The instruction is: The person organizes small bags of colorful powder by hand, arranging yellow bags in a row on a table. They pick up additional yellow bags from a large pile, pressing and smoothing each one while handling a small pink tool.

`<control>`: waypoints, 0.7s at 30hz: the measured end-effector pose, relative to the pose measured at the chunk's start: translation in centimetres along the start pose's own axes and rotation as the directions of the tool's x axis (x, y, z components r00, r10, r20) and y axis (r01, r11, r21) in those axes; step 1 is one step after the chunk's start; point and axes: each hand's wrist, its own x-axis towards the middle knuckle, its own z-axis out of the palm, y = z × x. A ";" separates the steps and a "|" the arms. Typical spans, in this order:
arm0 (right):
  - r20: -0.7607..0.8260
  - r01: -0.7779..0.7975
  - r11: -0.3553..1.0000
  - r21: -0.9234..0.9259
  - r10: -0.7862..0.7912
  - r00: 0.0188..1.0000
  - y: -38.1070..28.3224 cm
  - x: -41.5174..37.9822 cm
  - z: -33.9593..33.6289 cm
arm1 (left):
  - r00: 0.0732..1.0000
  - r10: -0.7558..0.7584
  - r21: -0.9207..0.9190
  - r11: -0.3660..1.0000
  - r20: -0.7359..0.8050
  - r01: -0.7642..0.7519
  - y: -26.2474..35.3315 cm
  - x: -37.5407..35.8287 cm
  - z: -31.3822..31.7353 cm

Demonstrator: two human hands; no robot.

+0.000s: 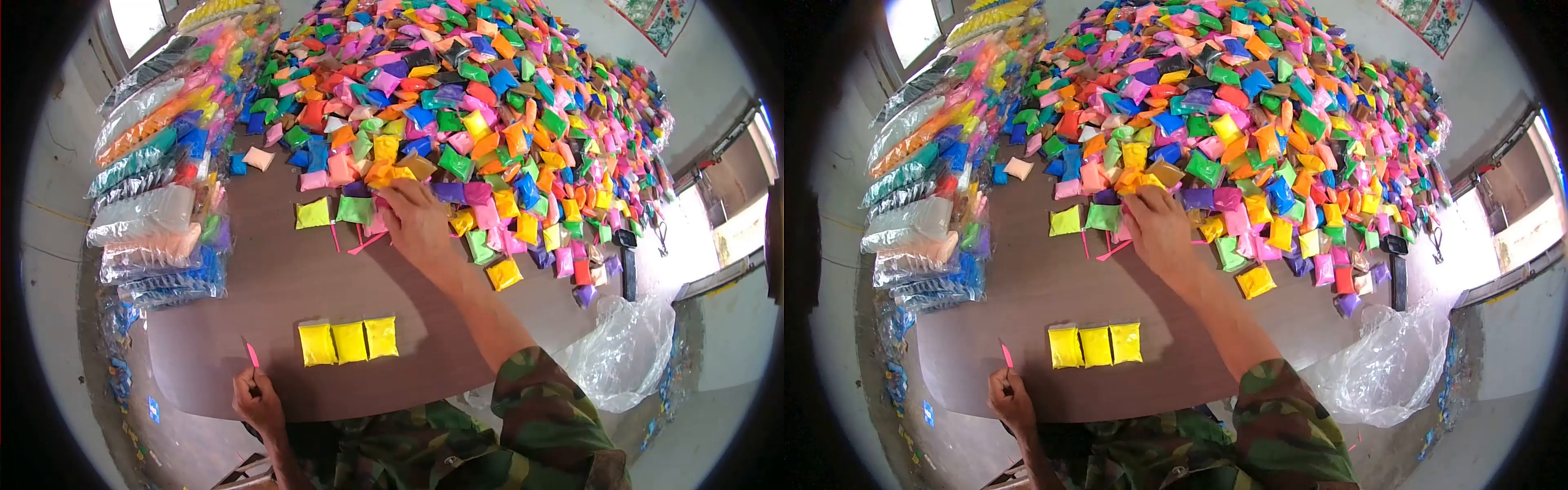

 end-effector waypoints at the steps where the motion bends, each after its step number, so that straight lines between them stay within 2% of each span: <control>1: -0.014 -0.013 1.000 0.017 0.013 1.000 -0.6 -0.7 -0.4 | 1.000 0.003 0.004 1.000 0.007 -0.003 0.0 0.0 0.0; 3: -0.041 -0.038 0.998 0.051 0.040 0.998 -1.7 -2.1 -1.8 | 1.000 0.007 -0.002 1.000 0.005 -0.007 0.1 0.0 0.0; 6: 0.041 -0.092 0.995 0.029 0.091 0.995 -3.0 -4.4 -4.9 | 1.000 0.019 -0.005 1.000 0.007 -0.019 0.1 0.0 0.0; 9: 0.034 -0.113 0.993 -0.042 0.114 0.993 -2.4 -7.2 -7.1 | 1.000 0.031 -0.003 0.999 0.000 -0.031 0.2 0.1 0.0; 18: -0.160 -0.303 0.891 -0.337 0.263 0.951 2.2 -11.9 -13.5 | 1.000 0.019 0.012 1.000 0.001 -0.019 0.6 0.1 0.1; 21: -0.200 -0.357 0.892 -0.276 0.310 0.929 2.8 -10.7 -14.2 | 1.000 0.003 0.023 1.000 0.012 -0.004 0.4 0.0 -0.1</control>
